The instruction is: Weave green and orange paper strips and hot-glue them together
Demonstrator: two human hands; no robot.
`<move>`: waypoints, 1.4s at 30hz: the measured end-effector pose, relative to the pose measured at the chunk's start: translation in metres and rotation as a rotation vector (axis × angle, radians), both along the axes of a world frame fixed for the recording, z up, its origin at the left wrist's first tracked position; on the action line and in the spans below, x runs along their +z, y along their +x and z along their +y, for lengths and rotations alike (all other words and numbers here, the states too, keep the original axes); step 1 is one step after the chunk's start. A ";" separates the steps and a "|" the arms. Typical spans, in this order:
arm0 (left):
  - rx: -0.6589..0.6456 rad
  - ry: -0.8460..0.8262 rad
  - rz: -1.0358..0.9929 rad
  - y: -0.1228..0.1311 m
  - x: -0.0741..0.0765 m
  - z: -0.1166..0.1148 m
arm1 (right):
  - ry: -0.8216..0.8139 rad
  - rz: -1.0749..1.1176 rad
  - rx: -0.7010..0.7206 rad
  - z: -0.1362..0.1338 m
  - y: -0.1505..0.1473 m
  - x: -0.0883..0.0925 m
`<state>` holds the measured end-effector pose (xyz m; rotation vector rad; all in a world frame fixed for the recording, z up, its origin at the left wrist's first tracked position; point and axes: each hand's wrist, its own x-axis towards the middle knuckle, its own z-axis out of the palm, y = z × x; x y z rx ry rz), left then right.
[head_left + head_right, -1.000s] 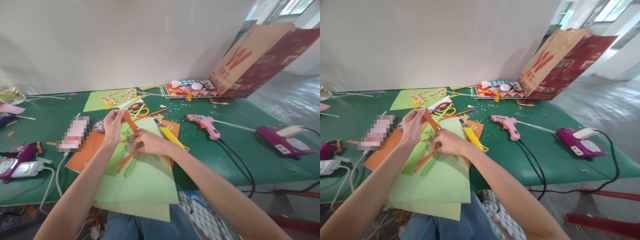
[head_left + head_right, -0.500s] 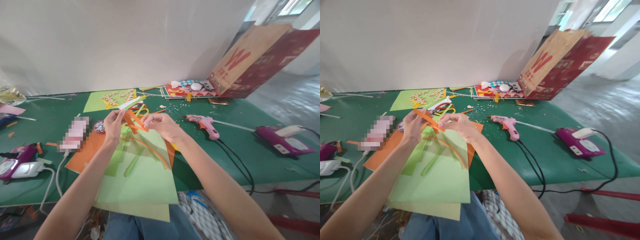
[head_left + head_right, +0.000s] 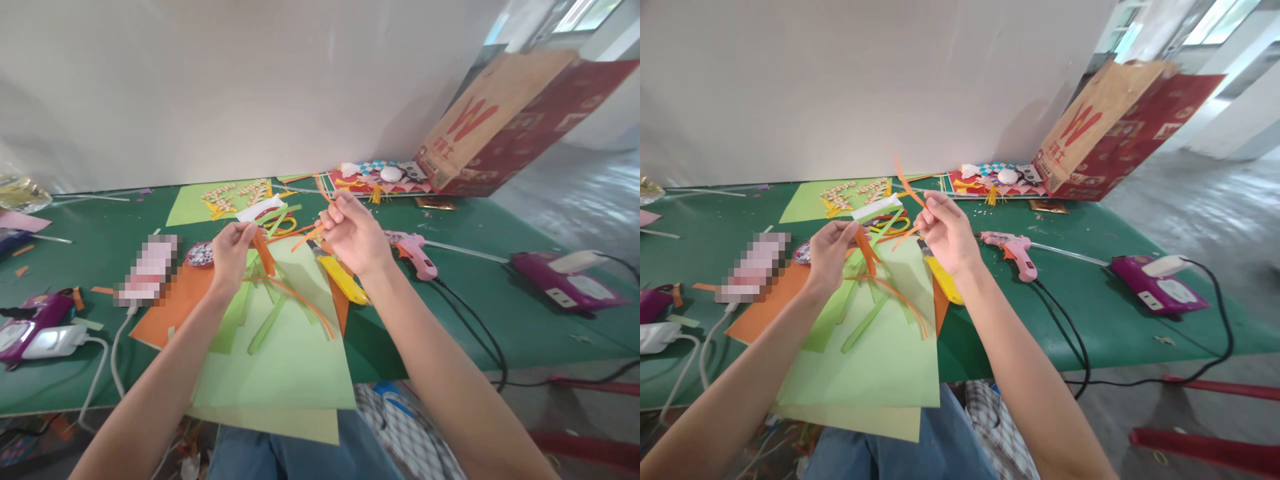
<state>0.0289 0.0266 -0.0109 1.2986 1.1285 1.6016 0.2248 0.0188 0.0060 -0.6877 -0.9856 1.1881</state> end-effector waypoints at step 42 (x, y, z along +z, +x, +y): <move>0.131 0.206 0.500 0.002 0.000 -0.013 | -0.286 0.183 -0.106 0.004 0.006 0.000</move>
